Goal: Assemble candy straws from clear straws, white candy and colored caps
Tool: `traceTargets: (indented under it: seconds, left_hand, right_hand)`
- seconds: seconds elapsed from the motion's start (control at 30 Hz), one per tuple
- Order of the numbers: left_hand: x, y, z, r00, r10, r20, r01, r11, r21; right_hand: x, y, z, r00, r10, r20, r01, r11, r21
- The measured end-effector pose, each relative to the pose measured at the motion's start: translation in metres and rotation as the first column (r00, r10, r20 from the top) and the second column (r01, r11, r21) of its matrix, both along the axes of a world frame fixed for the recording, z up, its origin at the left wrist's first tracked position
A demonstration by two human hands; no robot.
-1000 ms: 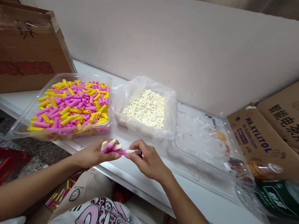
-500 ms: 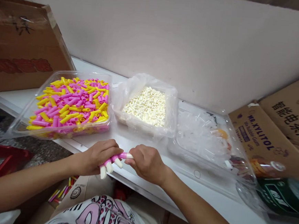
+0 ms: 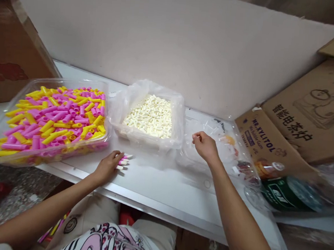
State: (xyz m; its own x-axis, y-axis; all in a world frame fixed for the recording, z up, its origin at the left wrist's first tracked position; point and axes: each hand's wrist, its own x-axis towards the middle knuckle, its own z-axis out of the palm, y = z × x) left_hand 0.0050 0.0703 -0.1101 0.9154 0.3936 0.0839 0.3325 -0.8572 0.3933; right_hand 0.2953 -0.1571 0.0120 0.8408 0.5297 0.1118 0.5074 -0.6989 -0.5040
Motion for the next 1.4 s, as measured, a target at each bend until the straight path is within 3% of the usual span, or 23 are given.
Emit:
traceTargets:
  seconds: [0.07, 0.17, 0.23, 0.3, 0.37, 0.43, 0.47, 0.5, 0.57, 0.63, 0.73, 0.93, 1.0, 1.03, 1.13, 1.2, 1.27, 1.3, 1.37, 1.4]
  left_hand:
    - [0.002, 0.004, -0.004, 0.998, 0.046, 0.046, -0.044, 0.998, -0.036]
    - [0.002, 0.005, -0.002, 0.983, 0.123, 0.139, -0.102, 0.984, -0.147]
    - [-0.002, 0.003, 0.005, 0.966, 0.189, 0.178, -0.139, 0.956, -0.257]
    - [-0.008, -0.001, 0.013, 0.944, 0.286, 0.162, -0.197, 0.887, -0.417]
    - [-0.017, -0.006, 0.024, 0.924, 0.372, 0.086, -0.249, 0.758, -0.602]
    - [-0.024, -0.011, 0.036, 0.915, 0.404, -0.001, -0.267, 0.602, -0.752]
    - [-0.026, -0.014, 0.042, 0.916, 0.4, -0.03, -0.26, 0.536, -0.803]
    - [-0.028, -0.017, 0.049, 0.92, 0.388, -0.051, -0.249, 0.483, -0.839]
    - [-0.027, -0.024, 0.062, 0.935, 0.349, -0.061, -0.217, 0.431, -0.876]
    - [-0.023, -0.03, 0.076, 0.957, 0.289, -0.039, -0.166, 0.432, -0.887]
    - [-0.019, -0.038, 0.094, 0.982, 0.183, 0.035, -0.054, 0.463, -0.885]
    - [-0.022, -0.044, 0.12, 0.991, -0.029, 0.132, 0.129, 0.498, -0.857]
    - [-0.025, -0.043, 0.124, 0.988, -0.086, 0.129, 0.155, 0.553, -0.819]
    - [-0.027, -0.043, 0.125, 0.984, -0.108, 0.141, 0.177, 0.612, -0.771]
    - [-0.03, -0.041, 0.122, 0.952, -0.213, 0.22, 0.292, 0.848, -0.442]
    - [-0.031, -0.04, 0.117, 0.914, -0.328, 0.237, 0.361, 0.926, -0.112]
    - [-0.031, -0.039, 0.11, 0.88, -0.434, 0.195, 0.406, 0.898, 0.169]
    - [-0.03, -0.039, 0.105, 0.864, -0.477, 0.159, 0.428, 0.864, 0.265]
    - [-0.028, -0.038, 0.091, 0.835, -0.543, 0.094, 0.482, 0.802, 0.353]
    - [-0.026, -0.036, 0.082, 0.828, -0.556, 0.075, 0.499, 0.791, 0.353]
  right_hand:
    - [0.025, -0.003, -0.01, 0.998, 0.039, 0.044, -0.029, 0.978, -0.206]
    - [0.039, 0.006, -0.027, 0.971, 0.24, 0.018, -0.206, 0.866, -0.456]
    - [0.042, 0.014, -0.034, 0.952, 0.307, -0.01, -0.263, 0.798, -0.542]
    - [0.044, 0.017, -0.035, 0.947, 0.32, -0.006, -0.268, 0.782, -0.563]
    - [0.039, 0.015, -0.028, 0.957, 0.279, 0.081, -0.206, 0.851, -0.483]
    - [0.02, 0.013, -0.016, 0.969, 0.174, 0.175, -0.131, 0.964, -0.233]
    - [0.005, 0.013, -0.01, 0.976, 0.14, 0.165, -0.131, 0.989, -0.063]
    - [-0.015, 0.015, -0.004, 0.983, 0.147, 0.113, -0.159, 0.982, 0.101]
    - [-0.059, 0.021, 0.006, 0.936, 0.344, -0.081, -0.306, 0.903, 0.3]
    - [-0.099, 0.031, 0.01, 0.817, 0.537, -0.211, -0.437, 0.814, 0.382]
    - [-0.133, 0.044, 0.01, 0.712, 0.656, -0.253, -0.53, 0.737, 0.419]
    - [-0.144, 0.046, 0.009, 0.559, 0.817, -0.141, -0.745, 0.57, 0.346]
    - [-0.147, 0.045, 0.011, 0.538, 0.842, -0.034, -0.804, 0.525, 0.278]
    - [-0.149, 0.044, 0.011, 0.536, 0.844, 0.025, -0.825, 0.518, 0.226]
    - [-0.155, 0.044, 0.011, 0.565, 0.817, 0.115, -0.825, 0.559, 0.083]
    - [-0.159, 0.046, 0.007, 0.62, 0.784, 0.003, -0.781, 0.618, 0.089]
    - [-0.163, 0.048, 0.001, 0.624, 0.727, -0.286, -0.718, 0.678, 0.157]
    - [-0.165, 0.049, -0.002, 0.583, 0.677, -0.45, -0.683, 0.708, 0.181]
    - [-0.167, 0.05, -0.006, 0.476, 0.589, -0.653, -0.662, 0.729, 0.175]
    - [-0.165, 0.05, -0.006, 0.485, 0.578, -0.656, -0.673, 0.726, 0.142]
